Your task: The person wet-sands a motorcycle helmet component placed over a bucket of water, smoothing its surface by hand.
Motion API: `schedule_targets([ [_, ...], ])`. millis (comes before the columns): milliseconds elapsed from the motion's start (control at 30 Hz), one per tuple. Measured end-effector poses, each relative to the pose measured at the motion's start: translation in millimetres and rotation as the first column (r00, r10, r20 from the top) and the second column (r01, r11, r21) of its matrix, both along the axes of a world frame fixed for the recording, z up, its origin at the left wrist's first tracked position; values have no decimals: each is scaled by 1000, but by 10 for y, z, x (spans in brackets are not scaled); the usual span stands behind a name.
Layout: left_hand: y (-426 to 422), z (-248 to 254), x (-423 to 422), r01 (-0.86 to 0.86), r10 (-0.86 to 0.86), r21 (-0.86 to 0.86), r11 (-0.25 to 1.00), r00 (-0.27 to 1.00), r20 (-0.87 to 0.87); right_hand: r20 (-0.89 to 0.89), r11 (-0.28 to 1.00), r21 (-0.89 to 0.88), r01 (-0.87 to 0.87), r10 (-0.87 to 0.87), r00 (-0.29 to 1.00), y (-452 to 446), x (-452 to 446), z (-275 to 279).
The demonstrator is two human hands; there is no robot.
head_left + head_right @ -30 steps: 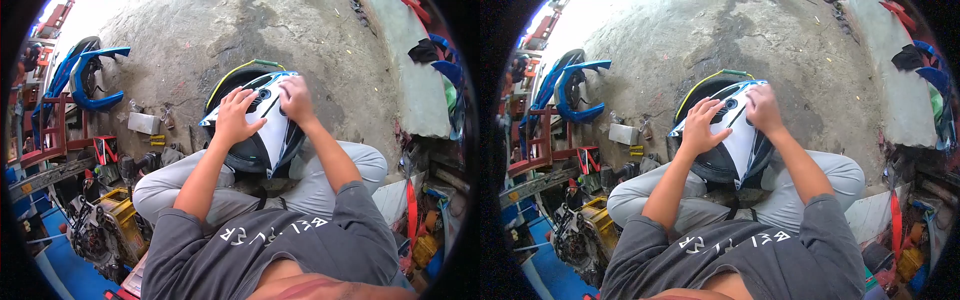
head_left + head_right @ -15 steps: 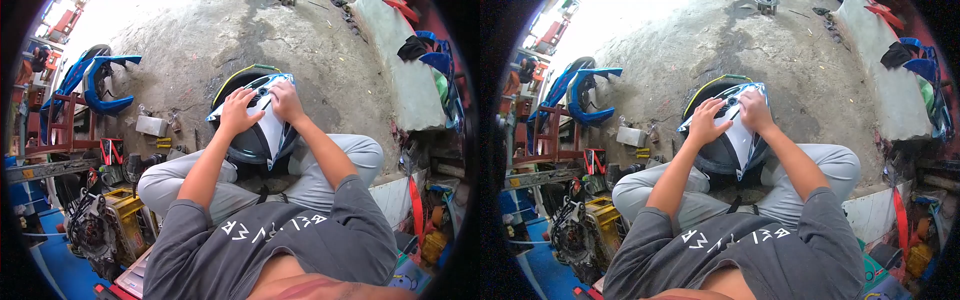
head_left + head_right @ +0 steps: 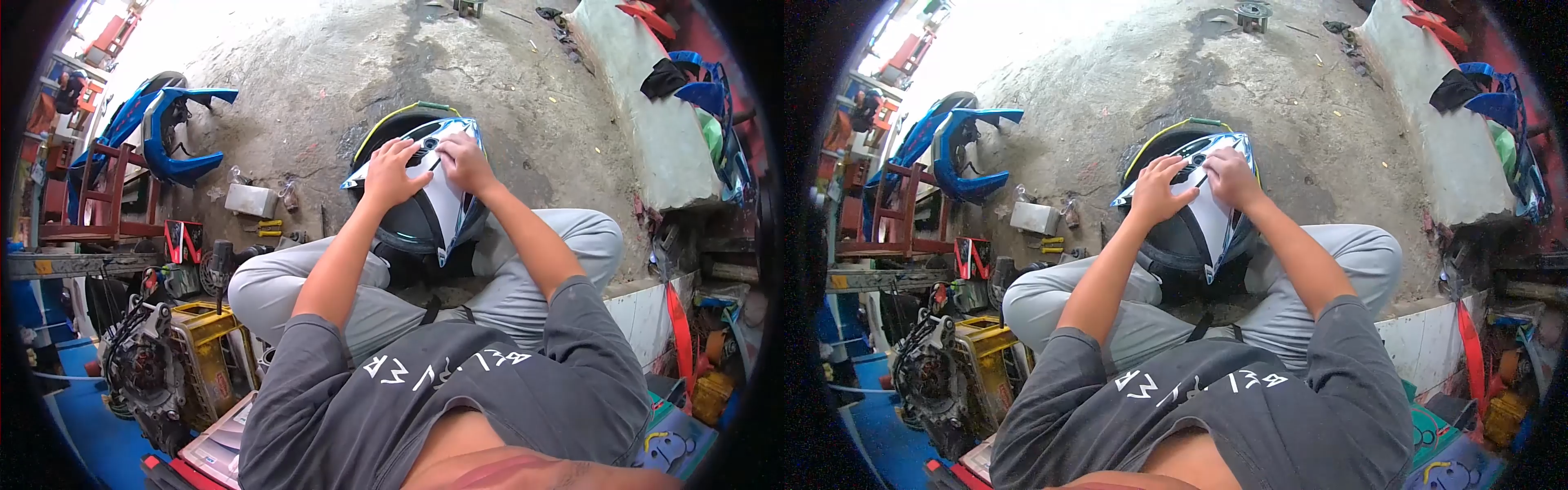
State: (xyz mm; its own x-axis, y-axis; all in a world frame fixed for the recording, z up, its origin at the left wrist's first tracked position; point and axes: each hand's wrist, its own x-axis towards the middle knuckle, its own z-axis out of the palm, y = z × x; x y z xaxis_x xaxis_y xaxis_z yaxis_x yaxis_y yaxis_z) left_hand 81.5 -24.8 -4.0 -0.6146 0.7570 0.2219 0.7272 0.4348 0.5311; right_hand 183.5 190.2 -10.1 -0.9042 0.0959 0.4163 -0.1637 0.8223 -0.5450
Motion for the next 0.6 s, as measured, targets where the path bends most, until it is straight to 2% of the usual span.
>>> schedule_targets([
  [133,-8,27,26,-15,15,-12,1000,1000,-6,-17,953,-75,294,-296,955,362,-128,-175],
  [267,-9,19,10,-11,11,-3,1000,1000,6,4,980,24,198,-199,980,205,-81,-176],
  [300,-1,19,10,-9,9,0,1000,1000,4,-7,993,4,115,-115,993,100,-9,-83],
  [400,0,7,3,-9,9,5,1000,1000,-1,-41,1000,-21,22,-23,999,165,5,-64],
  [433,4,7,-1,-11,11,5,1000,1000,-4,-17,987,-22,159,-159,987,271,-34,-105],
  [533,-29,-25,33,-17,17,14,1000,1000,-4,-5,956,-7,294,-294,956,393,-114,-90],
  [600,-8,-35,15,-12,12,29,1000,1000,1,-8,985,-21,170,-170,985,182,-18,-84],
])
